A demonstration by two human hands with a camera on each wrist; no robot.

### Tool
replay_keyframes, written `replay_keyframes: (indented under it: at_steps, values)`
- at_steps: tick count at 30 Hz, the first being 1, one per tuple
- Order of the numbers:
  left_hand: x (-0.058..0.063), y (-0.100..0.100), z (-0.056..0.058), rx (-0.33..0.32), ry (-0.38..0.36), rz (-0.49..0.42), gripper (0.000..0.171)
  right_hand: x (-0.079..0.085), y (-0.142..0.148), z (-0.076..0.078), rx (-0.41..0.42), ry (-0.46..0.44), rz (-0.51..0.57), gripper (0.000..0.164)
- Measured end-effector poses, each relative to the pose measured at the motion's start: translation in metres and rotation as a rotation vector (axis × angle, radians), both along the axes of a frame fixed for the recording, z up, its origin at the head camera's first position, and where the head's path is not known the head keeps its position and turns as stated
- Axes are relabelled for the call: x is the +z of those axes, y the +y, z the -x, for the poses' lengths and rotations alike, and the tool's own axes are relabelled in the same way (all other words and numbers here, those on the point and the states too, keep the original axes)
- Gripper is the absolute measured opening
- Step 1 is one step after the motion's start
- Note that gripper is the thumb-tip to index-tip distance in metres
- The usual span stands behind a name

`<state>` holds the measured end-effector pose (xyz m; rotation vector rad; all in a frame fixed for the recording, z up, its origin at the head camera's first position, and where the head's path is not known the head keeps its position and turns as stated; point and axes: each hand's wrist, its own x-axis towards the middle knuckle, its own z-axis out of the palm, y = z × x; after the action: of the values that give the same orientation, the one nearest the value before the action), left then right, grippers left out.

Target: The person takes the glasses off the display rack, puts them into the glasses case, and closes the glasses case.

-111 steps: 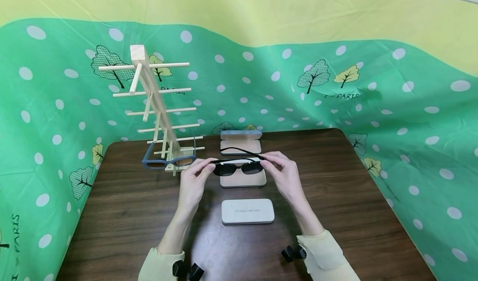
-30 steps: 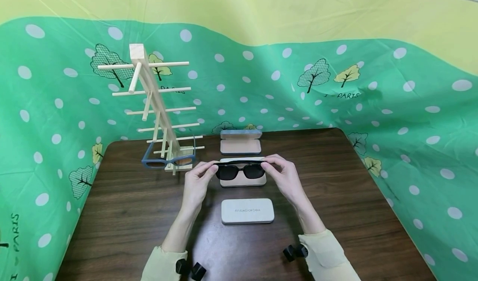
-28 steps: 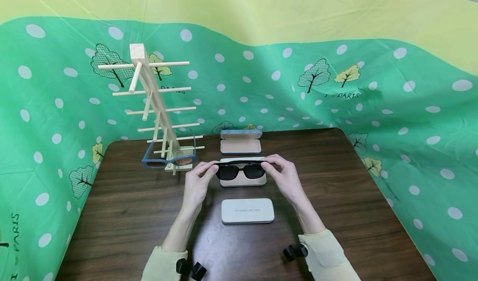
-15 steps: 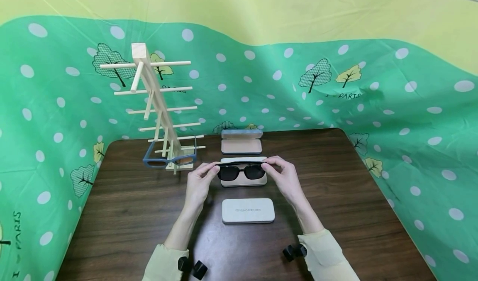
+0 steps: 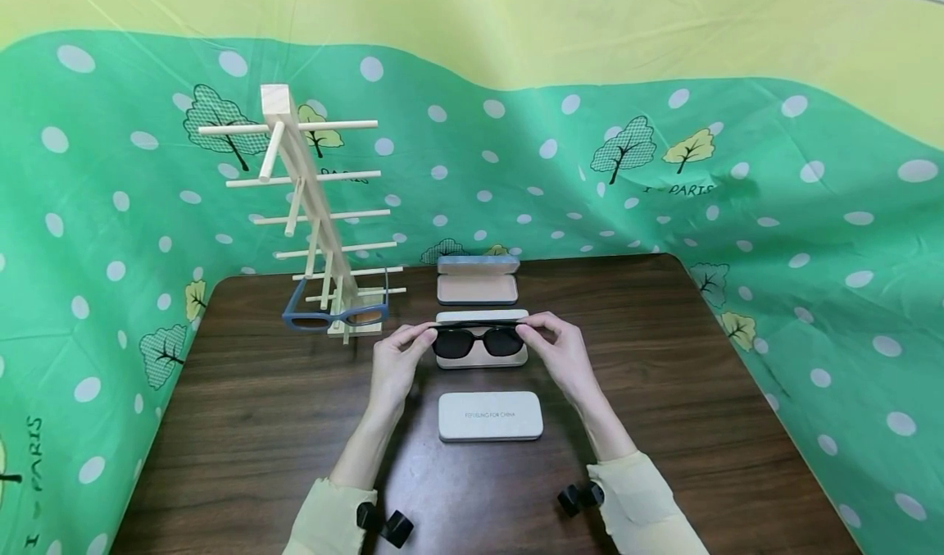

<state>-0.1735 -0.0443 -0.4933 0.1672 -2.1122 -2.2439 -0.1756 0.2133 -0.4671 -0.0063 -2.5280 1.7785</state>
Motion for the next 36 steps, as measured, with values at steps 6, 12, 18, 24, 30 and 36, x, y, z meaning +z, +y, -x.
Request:
replay_keyframes:
  at_steps: [6,12,18,24,30,36]
  values:
    - [-0.003,0.003,0.001,0.034,-0.022,0.002,0.025,-0.006,0.002,0.001,-0.037,0.0,0.014,0.02]
    - [-0.007,0.006,0.003,0.045,-0.023,0.01,0.025,-0.018,0.005,0.005,-0.057,0.022,0.026,0.022]
    - [-0.011,0.007,0.005,0.053,-0.038,0.01,0.024,-0.025,0.007,0.007,-0.057,0.018,-0.028,0.02]
    - [-0.015,0.008,0.006,0.069,-0.051,0.034,0.023,-0.008,-0.001,0.0,-0.048,-0.024,-0.078,0.02]
    - [-0.022,0.009,0.01,0.082,-0.036,0.063,0.023,-0.026,0.003,0.008,-0.063,-0.043,-0.118,0.022]
    - [-0.028,0.009,0.013,0.097,-0.038,0.144,0.02,-0.04,0.009,0.011,-0.062,-0.049,-0.127,0.022]
